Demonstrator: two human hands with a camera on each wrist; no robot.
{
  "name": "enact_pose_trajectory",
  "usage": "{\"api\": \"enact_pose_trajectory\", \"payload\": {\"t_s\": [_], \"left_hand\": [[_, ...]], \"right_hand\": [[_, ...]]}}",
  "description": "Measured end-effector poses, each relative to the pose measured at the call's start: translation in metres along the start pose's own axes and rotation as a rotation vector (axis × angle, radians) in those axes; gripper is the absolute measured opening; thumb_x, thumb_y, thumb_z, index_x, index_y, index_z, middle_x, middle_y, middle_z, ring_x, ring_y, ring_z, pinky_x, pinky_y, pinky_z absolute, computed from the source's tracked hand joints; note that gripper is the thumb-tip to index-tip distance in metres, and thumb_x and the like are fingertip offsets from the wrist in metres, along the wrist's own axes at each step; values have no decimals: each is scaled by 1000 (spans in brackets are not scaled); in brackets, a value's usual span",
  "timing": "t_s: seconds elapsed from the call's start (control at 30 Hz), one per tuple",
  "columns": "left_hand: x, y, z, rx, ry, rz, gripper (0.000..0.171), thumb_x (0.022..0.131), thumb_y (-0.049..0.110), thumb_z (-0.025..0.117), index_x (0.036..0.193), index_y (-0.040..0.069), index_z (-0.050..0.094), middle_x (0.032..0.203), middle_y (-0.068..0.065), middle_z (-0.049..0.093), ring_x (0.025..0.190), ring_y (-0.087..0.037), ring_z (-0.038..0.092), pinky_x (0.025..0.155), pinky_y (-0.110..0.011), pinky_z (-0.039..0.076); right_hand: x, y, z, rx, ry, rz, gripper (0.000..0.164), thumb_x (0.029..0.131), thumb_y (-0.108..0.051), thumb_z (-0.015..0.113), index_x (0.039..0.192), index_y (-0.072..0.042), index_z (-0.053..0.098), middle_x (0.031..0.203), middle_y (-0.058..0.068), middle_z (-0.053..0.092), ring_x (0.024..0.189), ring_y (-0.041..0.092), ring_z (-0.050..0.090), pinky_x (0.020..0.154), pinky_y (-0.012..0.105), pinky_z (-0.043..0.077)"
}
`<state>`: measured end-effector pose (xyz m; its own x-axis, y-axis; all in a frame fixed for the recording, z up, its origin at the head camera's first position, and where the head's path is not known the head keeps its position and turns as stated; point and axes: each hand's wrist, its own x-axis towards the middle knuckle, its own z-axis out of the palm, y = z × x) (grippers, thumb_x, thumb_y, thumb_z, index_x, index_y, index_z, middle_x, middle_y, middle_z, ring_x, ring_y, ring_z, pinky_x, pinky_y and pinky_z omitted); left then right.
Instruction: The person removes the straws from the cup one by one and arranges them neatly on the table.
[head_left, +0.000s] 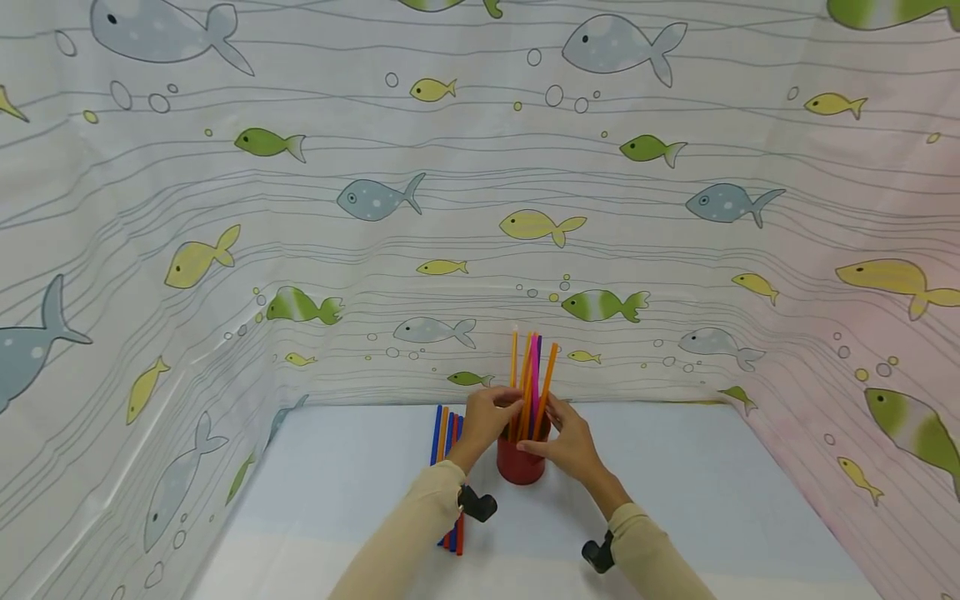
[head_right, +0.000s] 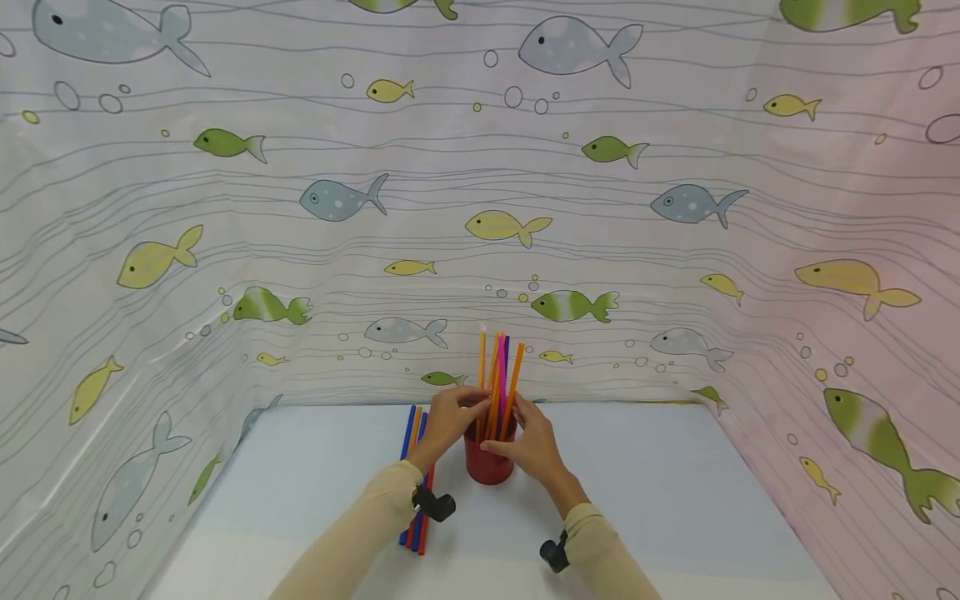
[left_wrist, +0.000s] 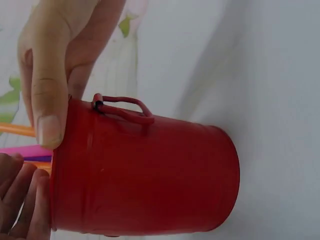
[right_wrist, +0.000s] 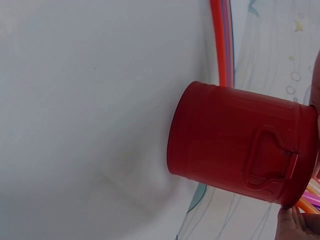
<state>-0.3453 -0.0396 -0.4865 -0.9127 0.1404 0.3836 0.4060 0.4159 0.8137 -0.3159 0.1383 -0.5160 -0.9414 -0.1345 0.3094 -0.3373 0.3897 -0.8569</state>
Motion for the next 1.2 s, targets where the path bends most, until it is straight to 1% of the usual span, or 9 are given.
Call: {"api": "enact_pose_trajectory", "payload": {"t_s": [0.13, 0.27, 0.37, 0.5, 0.67, 0.77, 0.93, 1.03, 1.2], "left_hand": [[3, -3, 9, 14, 17, -8, 21, 89, 20, 73, 107, 10, 76, 96, 0, 74, 88, -15, 68, 71, -25, 57], [4, -3, 15, 6, 25, -43, 21, 89, 23, 73, 107, 11, 76, 97, 1, 74, 87, -14, 68, 74, -27, 57], [5, -1, 18, -3, 22, -65, 22, 89, 24, 73, 107, 11, 76, 96, 1, 73, 86, -12, 68, 75, -26, 57], [5, 3, 23, -10, 36, -72, 22, 88, 22, 74, 106, 9, 76, 94, 1, 73, 84, -11, 68, 74, -25, 56], [4, 3, 29, 2, 54, -49, 22, 88, 20, 74, 105, 7, 75, 89, 1, 73, 80, -11, 67, 72, -24, 56], [3, 1, 31, 22, 68, -34, 22, 89, 22, 73, 105, 7, 75, 87, 2, 72, 78, -10, 67, 71, -22, 56], [0, -2, 32, 32, 93, 8, 25, 86, 22, 77, 104, 4, 75, 88, -3, 72, 78, -13, 68, 71, -23, 56], [0, -4, 32, 40, 90, 32, 27, 85, 20, 78, 104, 2, 74, 90, -6, 72, 79, -16, 68, 72, -24, 56], [0, -7, 34, 47, 63, 13, 25, 88, 21, 74, 105, 4, 74, 89, -4, 71, 78, -13, 67, 69, -21, 56]], "right_hand": [[0, 1, -1, 14, 1, -13, 100, 69, -18, 90, 151, -6, 35, 140, 9, 50, 130, 28, 49, 104, 40, 38], [0, 2, -1, 16, -3, -20, 100, 69, -19, 90, 151, -5, 34, 142, 9, 49, 131, 29, 48, 104, 41, 38], [1, 1, -1, 14, -2, -24, 100, 69, -20, 90, 151, -6, 34, 141, 8, 49, 131, 29, 48, 104, 41, 38], [2, 2, 0, 11, -2, -31, 99, 69, -21, 90, 151, -7, 35, 140, 8, 50, 130, 28, 48, 105, 40, 38], [1, 2, 0, 10, 5, -27, 100, 68, -25, 91, 150, -8, 36, 140, 8, 50, 130, 28, 48, 104, 40, 38], [0, 1, 1, 10, -3, -31, 101, 68, -28, 90, 150, -7, 36, 142, 7, 49, 131, 26, 48, 105, 38, 38], [-1, -2, 2, 13, -12, -105, 94, 68, -26, 90, 146, -2, 42, 140, 11, 50, 131, 29, 48, 104, 40, 39], [-1, -2, 2, 9, -1, -133, 88, 68, -23, 91, 141, -1, 48, 136, 11, 53, 130, 30, 48, 102, 42, 40], [0, 0, -1, -15, -4, -103, 85, 68, -26, 90, 141, -7, 50, 135, 6, 53, 130, 24, 49, 102, 38, 41]]}}
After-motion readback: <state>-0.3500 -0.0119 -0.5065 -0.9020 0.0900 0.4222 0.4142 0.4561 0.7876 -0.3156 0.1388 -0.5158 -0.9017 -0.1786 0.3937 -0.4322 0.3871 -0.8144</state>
